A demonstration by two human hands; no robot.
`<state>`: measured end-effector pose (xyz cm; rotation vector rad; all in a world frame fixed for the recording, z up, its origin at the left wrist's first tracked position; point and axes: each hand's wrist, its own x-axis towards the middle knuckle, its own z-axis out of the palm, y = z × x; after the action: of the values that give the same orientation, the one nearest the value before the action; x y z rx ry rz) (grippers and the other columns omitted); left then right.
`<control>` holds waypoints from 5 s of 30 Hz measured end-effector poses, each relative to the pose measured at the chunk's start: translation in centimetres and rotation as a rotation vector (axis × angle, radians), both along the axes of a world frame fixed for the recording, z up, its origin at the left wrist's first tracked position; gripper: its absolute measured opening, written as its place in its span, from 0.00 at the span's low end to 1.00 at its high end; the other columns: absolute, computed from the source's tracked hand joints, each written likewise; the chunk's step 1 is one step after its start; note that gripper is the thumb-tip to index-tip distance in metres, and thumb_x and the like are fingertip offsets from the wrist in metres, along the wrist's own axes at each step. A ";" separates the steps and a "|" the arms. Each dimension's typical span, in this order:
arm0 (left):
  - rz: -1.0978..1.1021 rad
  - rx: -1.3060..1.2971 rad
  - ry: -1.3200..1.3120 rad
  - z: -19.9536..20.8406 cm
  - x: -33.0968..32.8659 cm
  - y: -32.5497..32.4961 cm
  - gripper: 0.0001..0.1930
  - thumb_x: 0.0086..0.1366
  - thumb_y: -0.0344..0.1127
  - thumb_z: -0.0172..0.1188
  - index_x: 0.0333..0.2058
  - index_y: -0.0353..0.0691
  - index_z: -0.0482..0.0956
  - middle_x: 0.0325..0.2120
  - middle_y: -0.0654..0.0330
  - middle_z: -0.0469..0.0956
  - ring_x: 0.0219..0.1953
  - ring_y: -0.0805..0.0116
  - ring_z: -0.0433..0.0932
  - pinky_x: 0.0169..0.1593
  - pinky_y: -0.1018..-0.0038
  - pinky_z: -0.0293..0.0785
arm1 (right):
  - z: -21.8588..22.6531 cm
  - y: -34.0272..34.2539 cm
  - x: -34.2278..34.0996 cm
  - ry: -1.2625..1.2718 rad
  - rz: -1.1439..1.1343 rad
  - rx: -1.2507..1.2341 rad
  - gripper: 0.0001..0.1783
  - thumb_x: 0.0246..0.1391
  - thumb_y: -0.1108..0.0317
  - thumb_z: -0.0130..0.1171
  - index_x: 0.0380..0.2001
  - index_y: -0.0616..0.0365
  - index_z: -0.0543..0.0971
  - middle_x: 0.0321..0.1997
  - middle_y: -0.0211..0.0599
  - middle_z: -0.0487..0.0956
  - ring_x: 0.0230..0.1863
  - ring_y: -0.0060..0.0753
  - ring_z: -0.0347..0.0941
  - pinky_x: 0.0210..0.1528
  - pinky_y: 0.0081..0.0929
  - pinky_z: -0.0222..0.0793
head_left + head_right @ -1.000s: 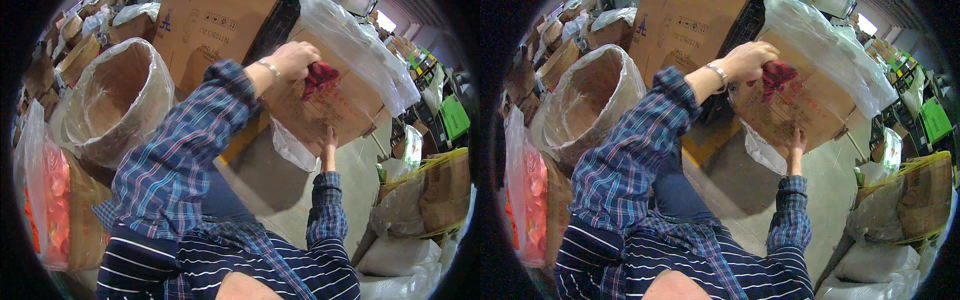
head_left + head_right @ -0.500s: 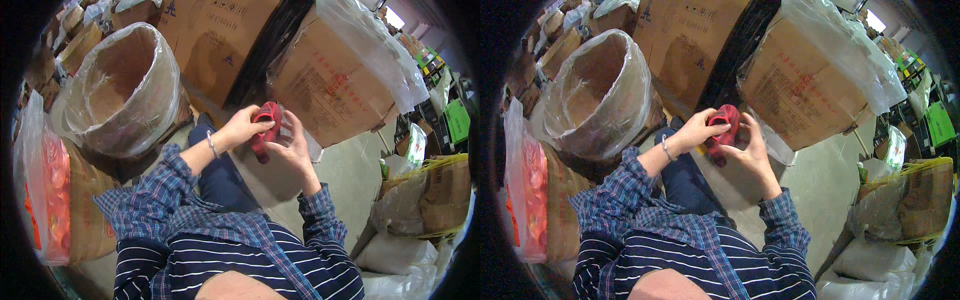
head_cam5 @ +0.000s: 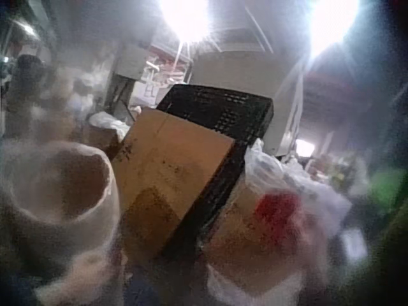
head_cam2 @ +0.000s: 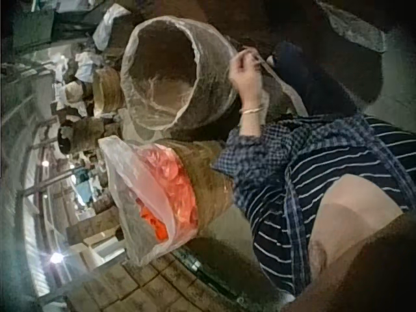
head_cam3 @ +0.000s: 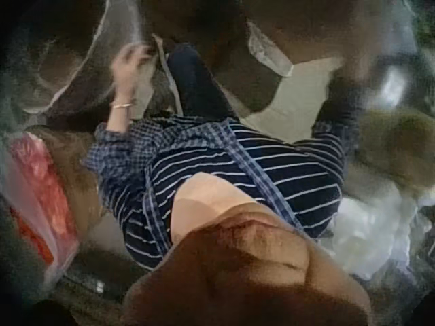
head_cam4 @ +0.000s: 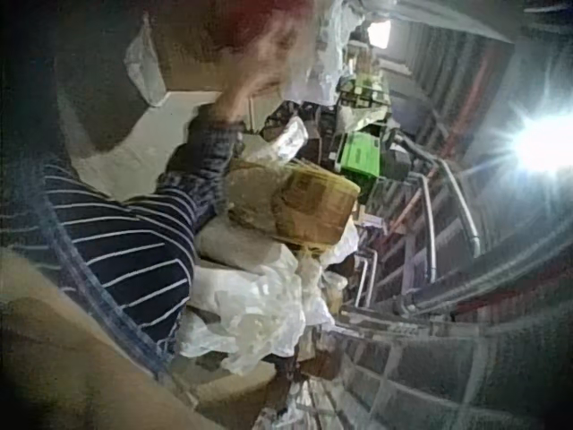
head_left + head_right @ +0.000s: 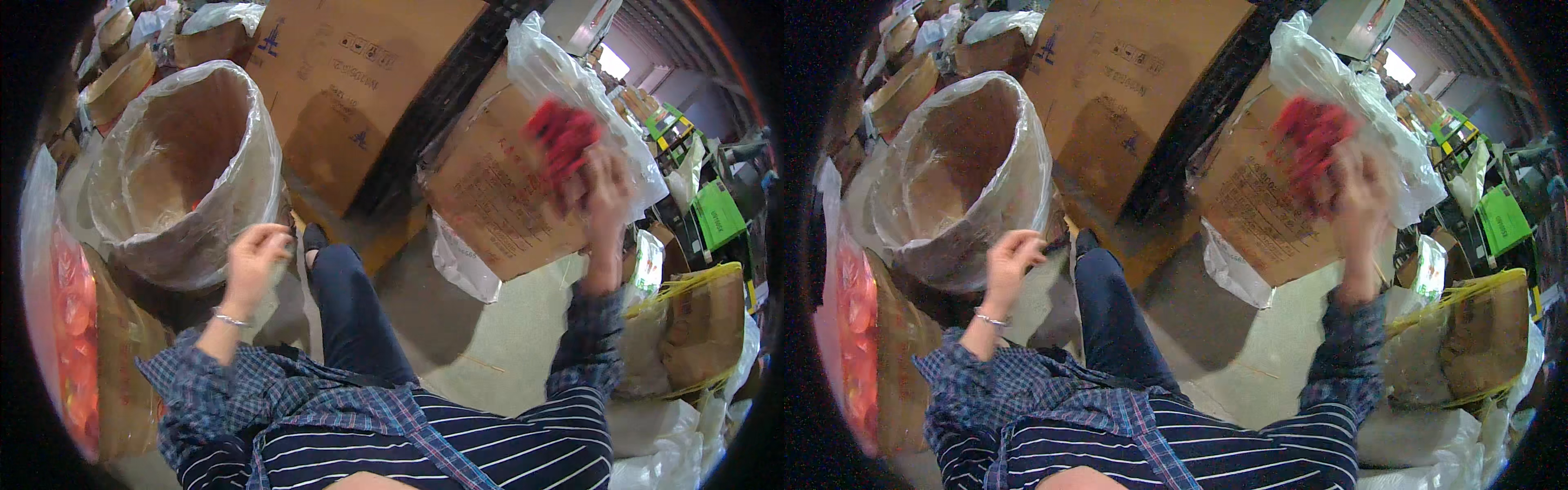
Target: The person sits on the floor and repeatedly picks up orange plastic caps and gold metal lids from a bag. They press the metal lids into the orange caps and place the assembled units into a second bag. The person occasionally reaches into a third bag to retrieve more metal lids.
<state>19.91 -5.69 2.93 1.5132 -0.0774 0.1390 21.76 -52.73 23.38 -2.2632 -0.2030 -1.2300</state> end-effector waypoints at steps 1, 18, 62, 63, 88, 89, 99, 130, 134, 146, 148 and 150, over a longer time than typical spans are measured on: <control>0.096 0.085 -0.038 0.1 0.4 2.7 0.08 0.68 0.30 0.58 0.43 0.35 0.80 0.36 0.60 0.81 0.33 0.76 0.78 0.40 0.77 0.76 | 3.8 -2.9 1.1 -0.173 -0.324 -0.203 0.16 0.61 0.57 0.60 0.44 0.59 0.81 0.36 0.42 0.82 0.32 0.44 0.78 0.38 0.35 0.74; 0.473 1.387 -0.156 -1.4 0.9 22.5 0.42 0.56 0.52 0.69 0.66 0.46 0.63 0.60 0.52 0.68 0.65 0.53 0.63 0.69 0.58 0.52 | 4.7 -19.3 8.4 0.192 -0.751 -0.588 0.32 0.59 0.41 0.54 0.57 0.53 0.75 0.54 0.49 0.79 0.54 0.51 0.76 0.54 0.43 0.71; -0.593 1.561 0.697 -28.0 -15.5 4.5 0.20 0.67 0.31 0.51 0.56 0.34 0.76 0.57 0.43 0.74 0.56 0.52 0.76 0.53 0.56 0.76 | -35.1 23.5 7.0 1.004 0.203 -0.214 0.21 0.61 0.57 0.54 0.33 0.68 0.81 0.36 0.62 0.80 0.43 0.63 0.77 0.44 0.48 0.72; -0.492 1.569 0.723 -27.9 -15.4 4.5 0.19 0.67 0.31 0.51 0.54 0.35 0.77 0.57 0.44 0.74 0.57 0.52 0.76 0.53 0.56 0.76 | -34.7 23.8 6.7 1.018 0.193 -0.254 0.23 0.62 0.54 0.53 0.33 0.68 0.81 0.36 0.63 0.80 0.43 0.64 0.77 0.44 0.49 0.72; -0.568 1.185 0.777 -32.6 -13.5 4.1 0.16 0.58 0.39 0.59 0.45 0.42 0.84 0.46 0.50 0.82 0.50 0.51 0.81 0.49 0.57 0.79 | -44.8 39.1 7.8 1.194 0.892 -1.131 0.18 0.63 0.58 0.50 0.51 0.51 0.79 0.51 0.43 0.80 0.49 0.49 0.77 0.49 0.43 0.74; -0.568 1.159 0.792 -32.1 -13.3 4.2 0.17 0.59 0.39 0.59 0.45 0.42 0.83 0.46 0.50 0.82 0.49 0.51 0.81 0.49 0.57 0.79 | -46.6 38.5 7.8 1.245 0.857 -1.017 0.19 0.63 0.58 0.51 0.52 0.52 0.79 0.52 0.44 0.80 0.50 0.49 0.77 0.51 0.42 0.73; -0.556 1.011 0.894 -31.3 -12.0 5.6 0.18 0.61 0.43 0.57 0.47 0.42 0.82 0.45 0.49 0.82 0.48 0.49 0.82 0.46 0.55 0.80 | -58.1 37.4 6.8 1.372 0.962 -0.490 0.26 0.60 0.58 0.56 0.59 0.57 0.74 0.61 0.49 0.75 0.62 0.50 0.70 0.66 0.41 0.63; -0.053 0.608 0.841 -36.9 -14.1 4.6 0.18 0.63 0.43 0.59 0.48 0.41 0.79 0.39 0.47 0.81 0.43 0.48 0.81 0.46 0.58 0.78 | -54.9 48.8 22.2 0.515 0.889 -0.747 0.10 0.56 0.59 0.57 0.35 0.49 0.84 0.44 0.47 0.81 0.43 0.47 0.78 0.46 0.47 0.72; 0.121 0.567 0.757 -38.0 -14.5 4.1 0.22 0.63 0.45 0.62 0.52 0.39 0.76 0.40 0.48 0.81 0.44 0.47 0.81 0.45 0.58 0.78 | -57.0 48.2 20.2 0.826 0.861 -1.094 0.13 0.57 0.58 0.58 0.38 0.53 0.83 0.44 0.44 0.81 0.44 0.42 0.77 0.47 0.42 0.72; 0.348 -1.260 0.612 -28.6 -10.8 5.4 0.21 0.72 0.51 0.50 0.53 0.43 0.75 0.50 0.63 0.78 0.52 0.68 0.77 0.51 0.68 0.76 | -42.0 41.7 3.7 2.171 1.379 0.892 0.18 0.63 0.67 0.57 0.54 0.62 0.76 0.49 0.33 0.81 0.50 0.28 0.76 0.58 0.28 0.69; 0.455 -1.141 0.634 -26.3 -10.8 4.3 0.21 0.69 0.53 0.54 0.50 0.44 0.77 0.46 0.62 0.80 0.44 0.66 0.81 0.43 0.68 0.80 | -41.2 40.8 2.9 2.131 1.152 0.879 0.14 0.63 0.68 0.57 0.49 0.62 0.78 0.47 0.33 0.81 0.48 0.29 0.76 0.54 0.29 0.70; 0.626 -1.140 0.702 -24.6 -11.6 4.4 0.21 0.68 0.50 0.58 0.51 0.40 0.75 0.45 0.59 0.81 0.44 0.63 0.82 0.46 0.62 0.80 | -40.9 40.3 3.0 2.137 0.949 0.796 0.12 0.62 0.68 0.57 0.46 0.61 0.79 0.46 0.33 0.81 0.46 0.30 0.76 0.52 0.30 0.71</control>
<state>8.35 -1.30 -21.71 0.3346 0.9033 0.1088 24.77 -12.39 -17.48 -1.2654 0.0792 1.4382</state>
